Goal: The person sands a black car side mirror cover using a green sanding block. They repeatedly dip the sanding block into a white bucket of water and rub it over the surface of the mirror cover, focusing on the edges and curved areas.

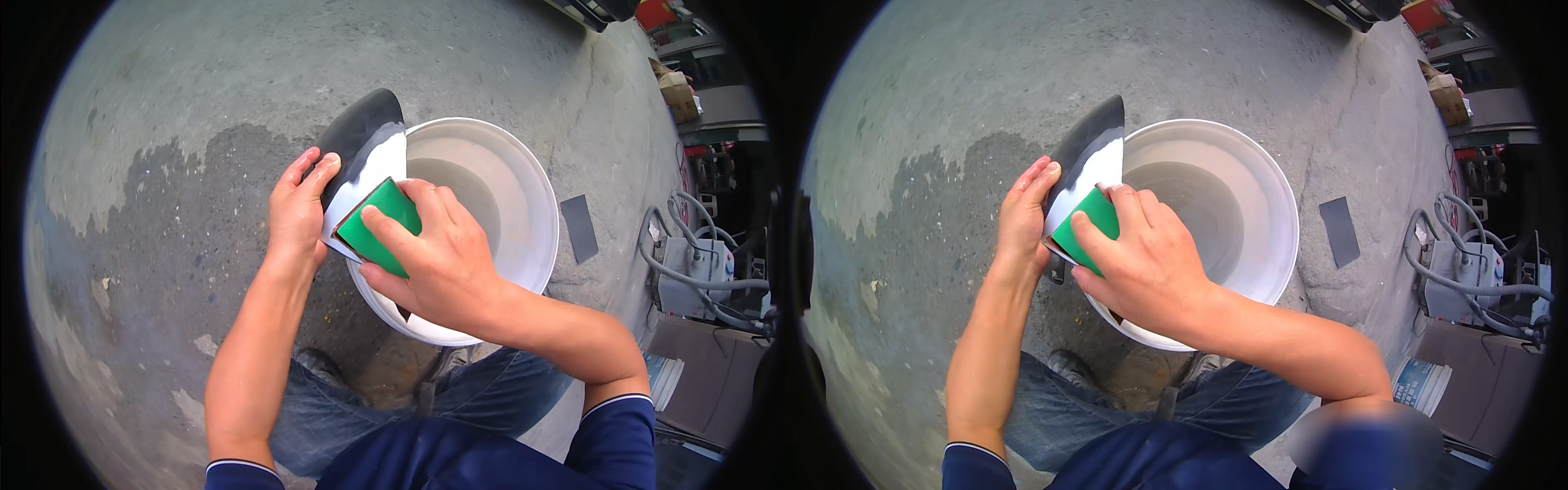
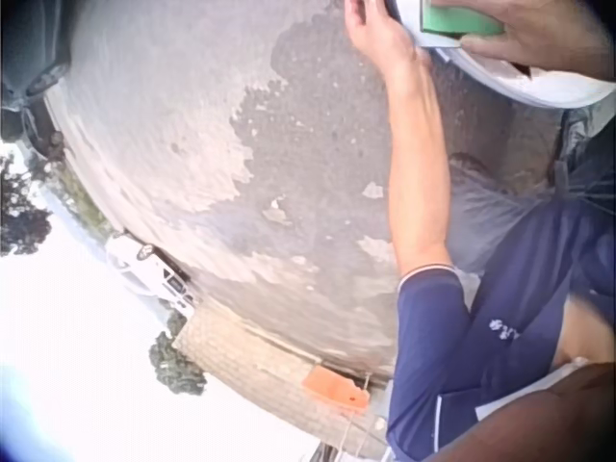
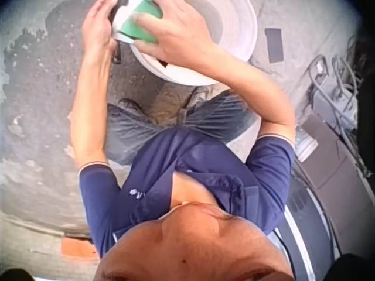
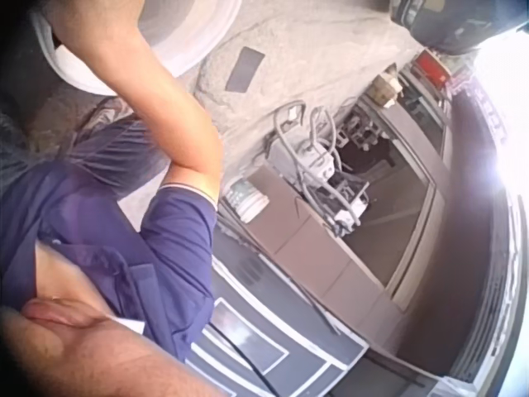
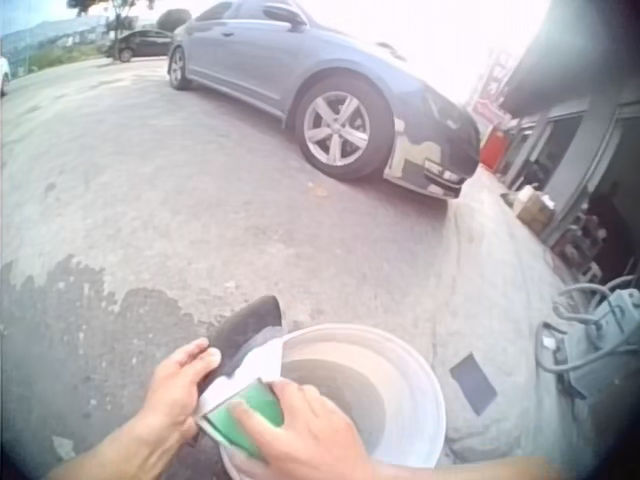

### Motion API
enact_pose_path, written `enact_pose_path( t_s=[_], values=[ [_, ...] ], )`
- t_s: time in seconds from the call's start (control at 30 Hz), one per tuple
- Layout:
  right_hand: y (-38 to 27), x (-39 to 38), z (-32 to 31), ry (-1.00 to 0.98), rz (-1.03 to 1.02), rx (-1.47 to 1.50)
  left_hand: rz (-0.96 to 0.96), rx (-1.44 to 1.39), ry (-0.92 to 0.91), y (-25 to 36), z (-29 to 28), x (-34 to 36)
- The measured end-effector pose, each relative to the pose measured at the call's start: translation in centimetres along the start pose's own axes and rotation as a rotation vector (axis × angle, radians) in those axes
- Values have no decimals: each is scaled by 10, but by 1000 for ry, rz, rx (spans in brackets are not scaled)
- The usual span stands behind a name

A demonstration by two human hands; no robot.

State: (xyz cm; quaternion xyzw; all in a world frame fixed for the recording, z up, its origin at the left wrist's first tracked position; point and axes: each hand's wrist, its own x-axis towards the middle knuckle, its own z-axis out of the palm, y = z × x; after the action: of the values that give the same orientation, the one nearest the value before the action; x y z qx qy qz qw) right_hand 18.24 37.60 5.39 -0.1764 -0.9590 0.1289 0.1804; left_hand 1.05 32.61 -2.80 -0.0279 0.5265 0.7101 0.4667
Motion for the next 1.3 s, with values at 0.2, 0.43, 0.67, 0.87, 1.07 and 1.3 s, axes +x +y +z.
enact_pose_path(
  t_s=[0.2,0.43,0.67,0.87,1.07,1.3],
  values=[
    [31,47,18,69,165,-47,-25,-29,-21,4,-4,-2],
    [38,53,20,143,74,-115,-16,-23,-32,0,1,-3],
    [11,12,1,2,39,-39,10,8,-33,1,3,0],
    [17,26,13,89,43,-81,-7,-12,-8,5,-4,-1],
    [32,59,24,133,95,-90,-12,-99,-122,-3,-3,5],
    [16,5,-3,43,26,-37,2,0,-30,2,3,1]
  ],
)
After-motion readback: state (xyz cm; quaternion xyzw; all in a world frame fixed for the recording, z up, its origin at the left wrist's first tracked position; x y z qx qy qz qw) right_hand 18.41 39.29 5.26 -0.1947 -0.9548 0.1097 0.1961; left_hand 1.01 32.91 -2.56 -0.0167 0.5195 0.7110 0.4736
